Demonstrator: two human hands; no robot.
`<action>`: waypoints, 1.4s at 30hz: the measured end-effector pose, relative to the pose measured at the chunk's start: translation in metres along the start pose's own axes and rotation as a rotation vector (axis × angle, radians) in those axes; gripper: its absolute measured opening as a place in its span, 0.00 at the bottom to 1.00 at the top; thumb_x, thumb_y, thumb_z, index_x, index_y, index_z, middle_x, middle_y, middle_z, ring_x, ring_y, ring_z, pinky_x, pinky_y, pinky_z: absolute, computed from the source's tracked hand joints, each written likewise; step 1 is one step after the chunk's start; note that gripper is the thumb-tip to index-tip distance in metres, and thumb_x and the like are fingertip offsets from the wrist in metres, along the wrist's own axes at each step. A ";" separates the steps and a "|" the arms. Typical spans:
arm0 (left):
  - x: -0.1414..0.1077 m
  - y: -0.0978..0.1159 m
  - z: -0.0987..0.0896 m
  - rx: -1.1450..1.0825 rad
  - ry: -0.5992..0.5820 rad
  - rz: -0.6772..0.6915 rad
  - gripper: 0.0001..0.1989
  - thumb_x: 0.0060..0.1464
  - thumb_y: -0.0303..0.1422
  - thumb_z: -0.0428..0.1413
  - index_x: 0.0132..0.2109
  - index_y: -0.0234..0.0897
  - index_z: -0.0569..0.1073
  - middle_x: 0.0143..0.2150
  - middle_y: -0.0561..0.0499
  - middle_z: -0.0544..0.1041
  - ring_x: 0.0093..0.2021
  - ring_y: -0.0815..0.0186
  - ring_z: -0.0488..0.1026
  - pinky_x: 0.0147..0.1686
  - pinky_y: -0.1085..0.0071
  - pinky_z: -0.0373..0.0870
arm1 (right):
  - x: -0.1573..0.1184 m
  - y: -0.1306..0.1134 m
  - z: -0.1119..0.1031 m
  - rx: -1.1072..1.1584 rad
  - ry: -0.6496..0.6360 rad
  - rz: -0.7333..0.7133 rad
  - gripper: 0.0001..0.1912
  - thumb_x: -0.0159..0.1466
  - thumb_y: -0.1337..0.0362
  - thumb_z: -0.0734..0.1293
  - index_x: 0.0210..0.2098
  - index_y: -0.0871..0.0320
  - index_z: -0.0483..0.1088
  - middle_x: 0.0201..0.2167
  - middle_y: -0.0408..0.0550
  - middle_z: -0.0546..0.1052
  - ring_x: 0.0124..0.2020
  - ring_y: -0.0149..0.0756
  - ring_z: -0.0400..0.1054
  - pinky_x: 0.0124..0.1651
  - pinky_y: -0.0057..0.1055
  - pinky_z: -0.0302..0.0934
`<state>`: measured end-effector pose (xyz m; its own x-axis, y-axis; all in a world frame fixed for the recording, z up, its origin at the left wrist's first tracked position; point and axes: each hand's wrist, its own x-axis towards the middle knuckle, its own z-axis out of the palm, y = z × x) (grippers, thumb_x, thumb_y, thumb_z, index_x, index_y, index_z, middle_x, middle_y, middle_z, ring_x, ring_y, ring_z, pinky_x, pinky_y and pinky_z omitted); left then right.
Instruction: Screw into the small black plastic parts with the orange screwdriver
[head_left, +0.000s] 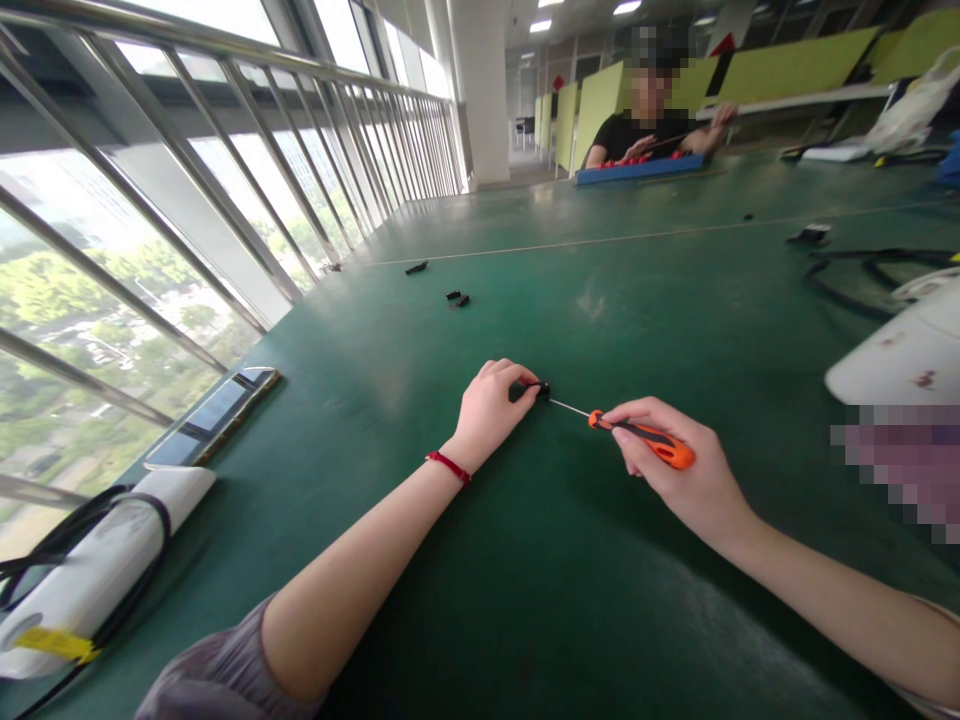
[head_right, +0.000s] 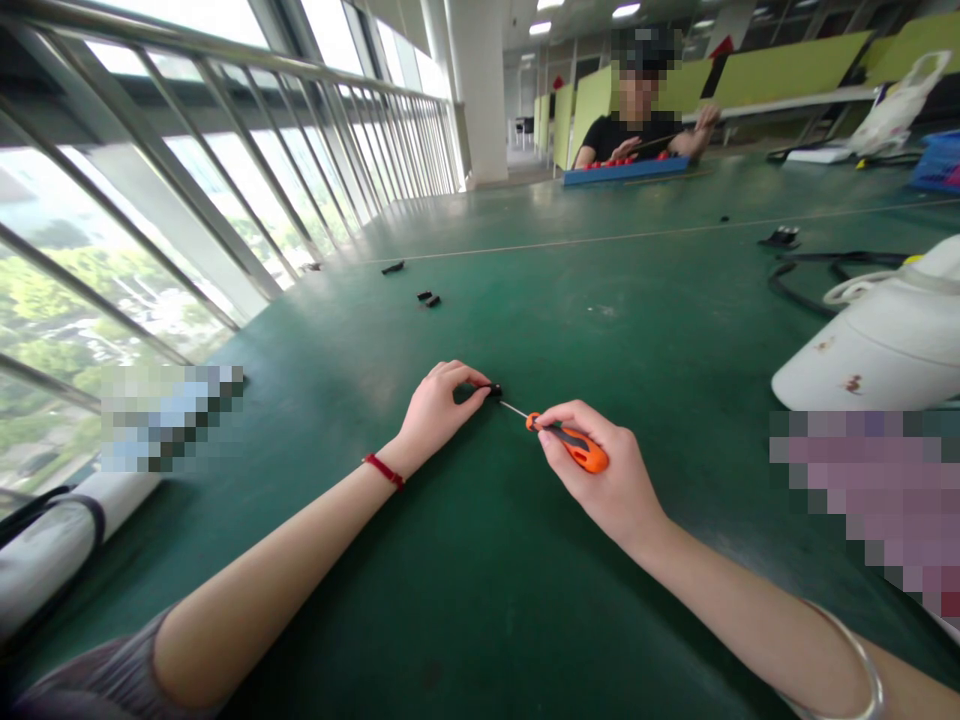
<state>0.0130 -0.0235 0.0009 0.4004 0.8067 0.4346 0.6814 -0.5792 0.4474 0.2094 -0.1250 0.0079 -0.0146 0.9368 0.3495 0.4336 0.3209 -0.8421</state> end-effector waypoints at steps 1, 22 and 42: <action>0.000 0.000 0.000 -0.003 0.000 0.001 0.04 0.55 0.31 0.54 0.35 0.38 0.74 0.37 0.52 0.75 0.42 0.63 0.69 0.41 0.66 0.68 | 0.000 0.000 0.000 0.000 0.000 -0.001 0.08 0.62 0.60 0.63 0.35 0.57 0.70 0.26 0.44 0.72 0.23 0.29 0.65 0.27 0.28 0.60; -0.013 0.030 -0.005 0.025 -0.046 0.452 0.09 0.57 0.34 0.50 0.37 0.39 0.74 0.39 0.50 0.77 0.42 0.66 0.71 0.41 0.68 0.67 | 0.012 0.009 -0.003 -0.238 -0.002 -0.189 0.10 0.59 0.62 0.66 0.41 0.55 0.70 0.37 0.48 0.76 0.34 0.37 0.71 0.37 0.33 0.65; -0.015 0.034 -0.004 0.017 -0.047 0.446 0.08 0.55 0.35 0.51 0.36 0.39 0.73 0.37 0.51 0.77 0.41 0.65 0.71 0.41 0.67 0.66 | 0.012 0.019 -0.003 -0.273 -0.068 -0.197 0.06 0.60 0.65 0.65 0.37 0.55 0.71 0.36 0.47 0.77 0.35 0.38 0.71 0.40 0.37 0.64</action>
<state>0.0279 -0.0559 0.0131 0.6841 0.4835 0.5461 0.4459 -0.8697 0.2115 0.2204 -0.1087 -0.0023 -0.1778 0.8709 0.4582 0.6414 0.4557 -0.6172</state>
